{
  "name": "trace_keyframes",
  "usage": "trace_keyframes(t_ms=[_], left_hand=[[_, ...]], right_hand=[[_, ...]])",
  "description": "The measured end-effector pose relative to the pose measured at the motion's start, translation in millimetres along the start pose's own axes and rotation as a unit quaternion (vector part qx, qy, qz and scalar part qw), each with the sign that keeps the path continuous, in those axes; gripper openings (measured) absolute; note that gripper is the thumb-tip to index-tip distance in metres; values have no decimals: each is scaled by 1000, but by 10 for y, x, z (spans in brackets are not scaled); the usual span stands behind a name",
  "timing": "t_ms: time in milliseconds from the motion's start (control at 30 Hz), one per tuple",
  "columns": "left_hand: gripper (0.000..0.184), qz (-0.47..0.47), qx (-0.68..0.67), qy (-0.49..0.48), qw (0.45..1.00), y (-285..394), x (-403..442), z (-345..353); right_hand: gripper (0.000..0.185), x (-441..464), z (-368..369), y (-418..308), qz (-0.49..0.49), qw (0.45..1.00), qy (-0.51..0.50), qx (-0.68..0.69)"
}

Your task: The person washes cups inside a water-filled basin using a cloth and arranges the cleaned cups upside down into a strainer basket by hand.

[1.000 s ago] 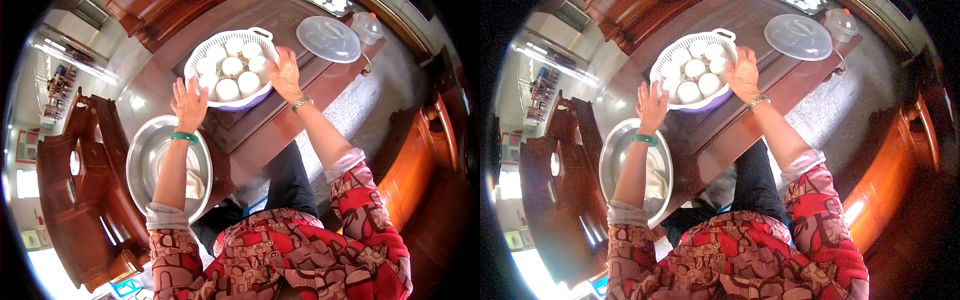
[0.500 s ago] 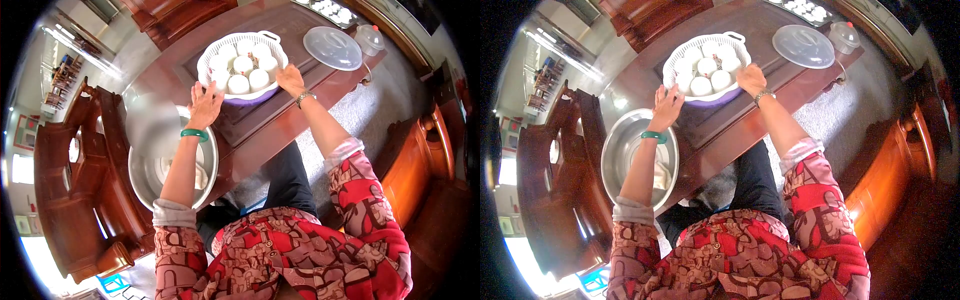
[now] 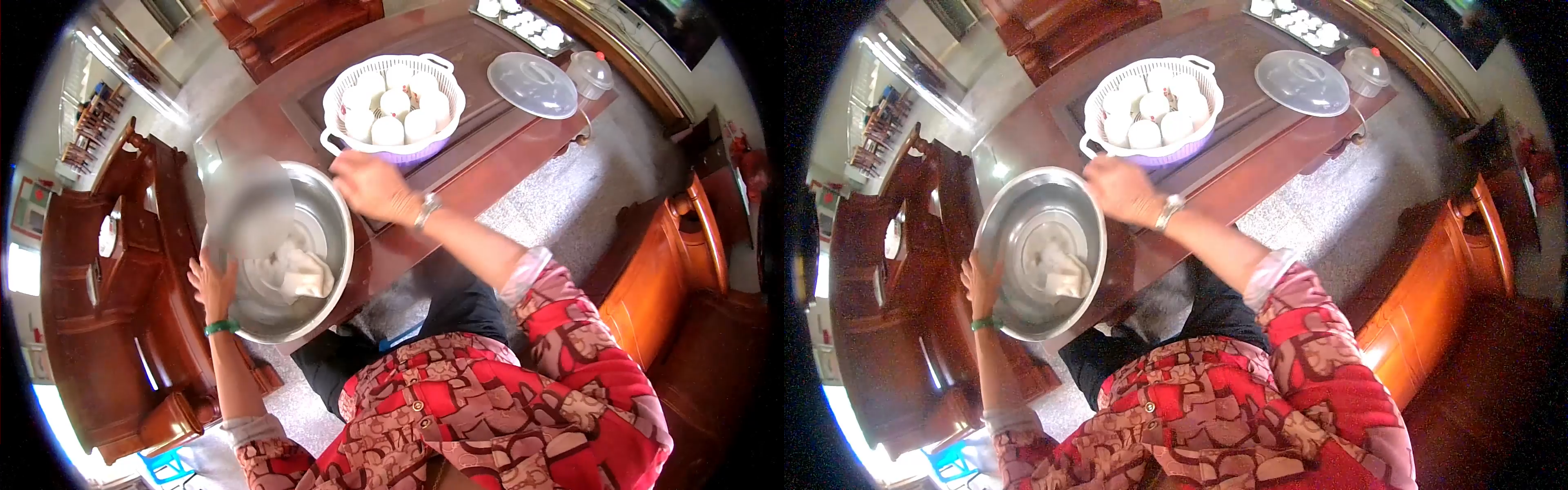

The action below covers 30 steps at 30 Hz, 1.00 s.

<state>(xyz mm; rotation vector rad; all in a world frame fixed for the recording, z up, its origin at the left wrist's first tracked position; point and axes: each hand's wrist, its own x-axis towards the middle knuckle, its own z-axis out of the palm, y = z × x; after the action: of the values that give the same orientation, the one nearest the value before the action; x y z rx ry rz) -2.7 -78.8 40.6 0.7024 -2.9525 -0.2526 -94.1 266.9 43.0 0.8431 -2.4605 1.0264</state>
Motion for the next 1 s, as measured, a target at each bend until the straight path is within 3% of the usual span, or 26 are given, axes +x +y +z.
trace_keyframes(t_ms=[67, 133, 233, 400, 567, 767, 1000], left_hand=[[79, -35, -19, -27, 999, -197, -102, 82], [80, -13, -38, -18, 999, -438, -131, 302], [79, 10, -5, 21, 1000, -427, -244, 372], [68, 26, 61, 46, 997, -212, -376, 255], [44, 16, -10, 82, 996, -162, -434, 209], [36, 0, -97, 130, 987, -337, -326, 368], [33, -13, -93, 125, 988, -340, -308, 366]], right_hand=[[24, -133, 402, -123, -78, 997, -26, 5], [32, -235, 616, -229, -44, 990, -131, -28], [38, -305, 644, -321, -8, 978, -184, -96], [33, -342, 734, -275, -19, 985, -146, -86], [27, -330, 744, -250, -15, 986, -152, -70], [20, -331, 710, -272, -6, 984, -159, -85], [20, -316, 662, -327, 19, 976, -202, -79]])
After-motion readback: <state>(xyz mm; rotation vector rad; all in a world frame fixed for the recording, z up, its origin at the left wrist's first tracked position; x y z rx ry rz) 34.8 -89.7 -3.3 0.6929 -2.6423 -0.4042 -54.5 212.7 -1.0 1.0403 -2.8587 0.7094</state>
